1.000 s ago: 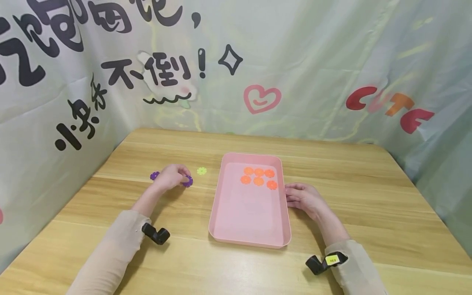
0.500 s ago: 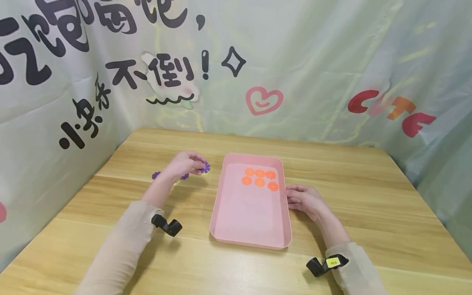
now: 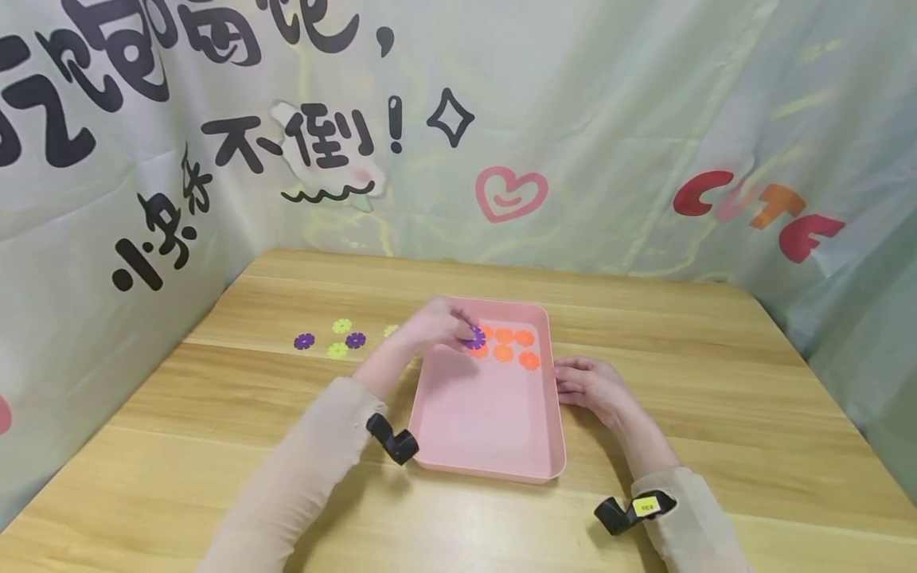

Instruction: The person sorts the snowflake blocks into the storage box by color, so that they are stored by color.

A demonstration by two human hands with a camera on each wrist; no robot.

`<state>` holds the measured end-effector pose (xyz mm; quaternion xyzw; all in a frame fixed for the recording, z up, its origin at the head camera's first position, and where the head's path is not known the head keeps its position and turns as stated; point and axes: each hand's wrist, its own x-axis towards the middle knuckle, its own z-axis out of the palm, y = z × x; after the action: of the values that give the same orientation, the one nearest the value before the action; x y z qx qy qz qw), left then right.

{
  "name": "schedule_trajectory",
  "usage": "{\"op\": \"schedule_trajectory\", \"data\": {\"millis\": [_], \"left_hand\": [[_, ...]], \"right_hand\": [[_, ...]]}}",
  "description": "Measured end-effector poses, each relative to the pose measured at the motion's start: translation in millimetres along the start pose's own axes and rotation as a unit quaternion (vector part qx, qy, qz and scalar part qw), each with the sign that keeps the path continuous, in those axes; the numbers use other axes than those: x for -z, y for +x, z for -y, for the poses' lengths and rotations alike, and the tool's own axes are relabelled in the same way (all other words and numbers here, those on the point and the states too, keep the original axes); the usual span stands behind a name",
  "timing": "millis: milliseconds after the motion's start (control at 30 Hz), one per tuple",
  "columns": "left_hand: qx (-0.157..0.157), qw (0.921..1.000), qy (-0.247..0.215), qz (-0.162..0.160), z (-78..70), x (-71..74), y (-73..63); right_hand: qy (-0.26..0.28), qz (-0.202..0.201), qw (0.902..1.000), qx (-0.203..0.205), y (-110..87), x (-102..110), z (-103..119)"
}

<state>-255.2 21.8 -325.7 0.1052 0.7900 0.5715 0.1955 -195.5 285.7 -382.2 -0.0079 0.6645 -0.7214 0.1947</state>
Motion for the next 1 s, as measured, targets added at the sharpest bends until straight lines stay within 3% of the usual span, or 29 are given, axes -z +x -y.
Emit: {"op": "schedule_trajectory", "data": {"millis": [267,400,500,633,867,1000], "left_hand": [[0.027,0.9972,0.069,-0.006,-12.1,-39.6,11.0],[0.041,0.9961,0.075,-0.022,-14.5,-54.2,17.7],[0.058,0.9962,0.053,-0.038,-12.3,-64.0,24.4],[0.097,0.9939,0.013,-0.05,-6.0,-74.5,34.1],[0.125,0.9854,0.098,-0.06,2.5,-84.4,42.1],[0.172,0.9814,0.059,-0.062,2.9,-90.4,42.0]], "right_hand": [[0.006,0.003,1.0,-0.001,0.1,2,0],[0.003,-0.001,1.0,-0.003,0.0,1,0],[0.002,-0.002,1.0,-0.003,0.6,1,1],[0.005,0.001,1.0,0.001,0.8,1,0],[0.01,0.005,0.9999,0.004,0.9,2,-1],[0.005,0.004,1.0,0.004,1.8,3,-2]]}}
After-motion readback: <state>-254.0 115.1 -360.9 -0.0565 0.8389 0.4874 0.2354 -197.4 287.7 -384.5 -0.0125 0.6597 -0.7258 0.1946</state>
